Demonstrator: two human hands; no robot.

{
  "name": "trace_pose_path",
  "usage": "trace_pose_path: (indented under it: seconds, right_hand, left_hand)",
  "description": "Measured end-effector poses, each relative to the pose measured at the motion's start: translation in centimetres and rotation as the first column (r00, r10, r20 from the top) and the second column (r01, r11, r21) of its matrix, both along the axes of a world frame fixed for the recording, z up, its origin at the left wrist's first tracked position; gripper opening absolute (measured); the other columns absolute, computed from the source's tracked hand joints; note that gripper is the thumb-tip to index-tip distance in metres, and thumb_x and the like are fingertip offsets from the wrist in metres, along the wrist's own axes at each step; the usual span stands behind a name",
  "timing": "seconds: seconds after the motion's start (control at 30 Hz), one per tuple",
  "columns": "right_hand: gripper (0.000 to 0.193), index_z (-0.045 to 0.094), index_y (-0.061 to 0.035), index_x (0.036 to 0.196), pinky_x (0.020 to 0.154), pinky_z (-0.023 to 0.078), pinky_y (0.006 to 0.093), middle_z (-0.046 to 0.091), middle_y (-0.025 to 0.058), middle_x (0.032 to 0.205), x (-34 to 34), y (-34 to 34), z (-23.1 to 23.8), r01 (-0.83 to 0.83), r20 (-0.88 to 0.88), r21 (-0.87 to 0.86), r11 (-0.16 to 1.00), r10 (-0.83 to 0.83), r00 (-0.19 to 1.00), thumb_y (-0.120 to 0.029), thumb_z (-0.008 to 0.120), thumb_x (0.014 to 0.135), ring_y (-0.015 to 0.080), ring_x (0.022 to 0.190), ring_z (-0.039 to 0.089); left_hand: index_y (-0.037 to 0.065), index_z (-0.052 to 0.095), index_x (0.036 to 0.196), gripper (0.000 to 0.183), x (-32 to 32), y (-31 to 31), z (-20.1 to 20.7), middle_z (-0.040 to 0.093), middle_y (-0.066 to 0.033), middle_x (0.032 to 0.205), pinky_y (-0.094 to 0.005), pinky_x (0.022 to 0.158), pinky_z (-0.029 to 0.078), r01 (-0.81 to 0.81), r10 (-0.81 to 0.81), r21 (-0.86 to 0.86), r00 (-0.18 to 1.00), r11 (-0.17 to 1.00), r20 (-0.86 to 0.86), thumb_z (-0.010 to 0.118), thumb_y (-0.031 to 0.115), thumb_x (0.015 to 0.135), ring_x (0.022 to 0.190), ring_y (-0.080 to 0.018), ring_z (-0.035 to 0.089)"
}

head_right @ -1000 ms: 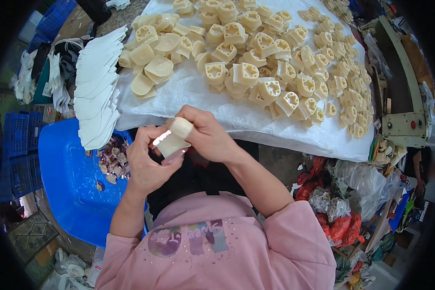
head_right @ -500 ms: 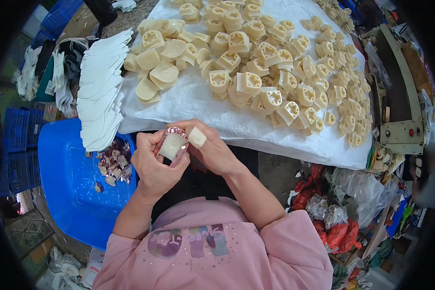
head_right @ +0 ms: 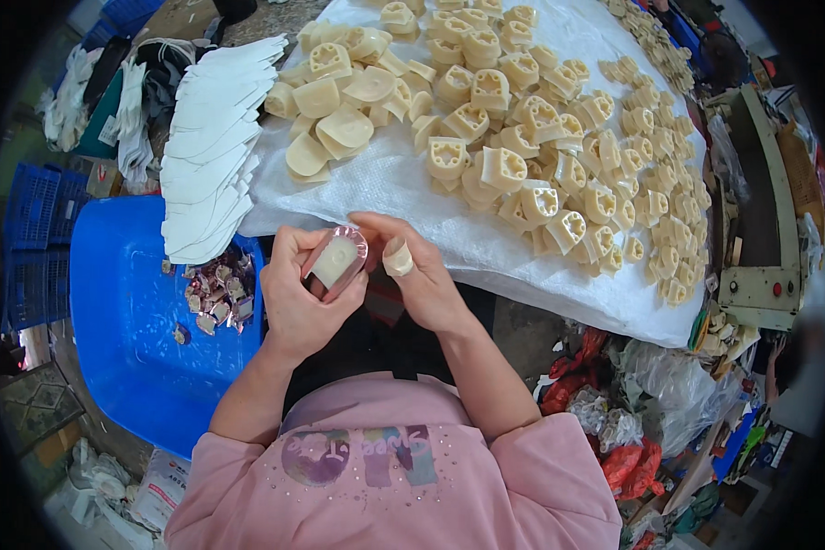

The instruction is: Manually assembling and preparing rubber/plastic shoe sole components at a factory workbench.

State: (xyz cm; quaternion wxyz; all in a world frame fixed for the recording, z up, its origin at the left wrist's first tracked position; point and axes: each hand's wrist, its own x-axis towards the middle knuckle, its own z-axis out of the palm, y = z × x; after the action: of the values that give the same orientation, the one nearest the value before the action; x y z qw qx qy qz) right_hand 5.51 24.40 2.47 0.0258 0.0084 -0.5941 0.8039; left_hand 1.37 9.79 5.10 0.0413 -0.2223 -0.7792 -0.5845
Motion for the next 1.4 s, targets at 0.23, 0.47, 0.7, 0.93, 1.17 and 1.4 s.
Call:
trace_pose_path:
  seconds: [0.23,0.47,0.7,0.93,1.17,1.4]
  right_hand:
    - [0.034,0.053,-0.0034,0.111,0.087,0.037,0.0322,0.051,0.0071,0.102,-0.6,0.3,1.4,-0.073,-0.214,0.294,0.953,0.140,0.967,-0.030,0.056,0.090,0.0206,0.099,0.044]
    - [0.018,0.052,-0.0027,0.093,0.077,0.039,0.0355,0.050,0.0117,0.090,-1.1,-0.3,2.7,0.065,-0.233,0.588,0.806,0.093,0.968,-0.018,0.058,0.085,0.0281,0.085,0.046]
    - [0.020,0.051,-0.0010,0.091,0.074,0.041,0.0361,0.052,0.0117,0.086,-1.9,-1.2,2.5,0.172,-0.334,0.710,0.683,0.112,0.936,-0.019,0.058,0.085,0.0295,0.079,0.048]
    - [0.023,0.055,-0.0028,0.105,0.072,0.047,0.0332,0.054,0.0133,0.096,-5.9,-3.2,5.1,-0.057,-0.197,0.679,0.732,0.257,0.946,-0.006,0.058,0.083,0.0284,0.085,0.056]
    - [0.029,0.056,-0.0024,0.100,0.072,0.047,0.0351,0.054,0.0120,0.095,-10.4,-5.6,6.9,0.084,-0.348,0.759,0.646,0.292,0.891,0.006,0.058,0.073,0.0300,0.088,0.056]
    - [0.025,0.061,-0.0020,0.091,0.084,0.039,0.0380,0.056,0.0110,0.095,-15.8,-6.0,7.4,0.378,-0.442,0.892,0.245,0.305,0.844,0.006,0.055,0.069,0.0293,0.094,0.049]
  left_hand:
    - [-0.002,0.051,0.097,0.028,0.3,-1.8,-0.5,0.056,-0.0038,0.073,-0.0194,0.053,0.042,0.225,-0.625,0.623,0.552,0.749,0.552,0.060,0.024,0.089,0.063,-0.0038,0.051]
    - [0.001,0.053,0.080,0.030,-0.1,-3.0,-1.5,0.047,0.0012,0.066,-0.0205,0.051,0.034,0.285,-0.365,0.264,0.869,0.922,0.334,0.067,0.027,0.085,0.060,-0.0031,0.040]
    - [0.004,0.049,0.073,0.027,0.2,-3.7,-1.4,0.050,0.0002,0.070,-0.0206,0.055,0.033,0.220,-0.403,0.418,0.811,0.881,0.423,0.065,0.022,0.086,0.062,-0.0053,0.043]
    - [-0.002,0.061,0.106,0.034,-0.7,-10.7,-3.0,0.058,-0.0094,0.075,-0.0282,0.061,0.045,-0.104,0.115,-0.117,0.989,0.988,0.089,0.066,0.008,0.074,0.065,-0.0180,0.056]
    - [0.000,0.059,0.115,0.041,-0.4,-16.4,-4.7,0.060,-0.0133,0.086,-0.0321,0.067,0.048,-0.405,0.293,-0.577,0.914,0.709,-0.282,0.058,-0.005,0.074,0.075,-0.0255,0.059]
    - [0.000,0.065,0.095,0.026,-3.8,-13.9,-0.3,0.060,-0.0112,0.083,-0.0336,0.069,0.047,-0.432,0.437,-0.138,0.899,0.891,0.010,0.060,-0.008,0.071,0.079,-0.0280,0.058]
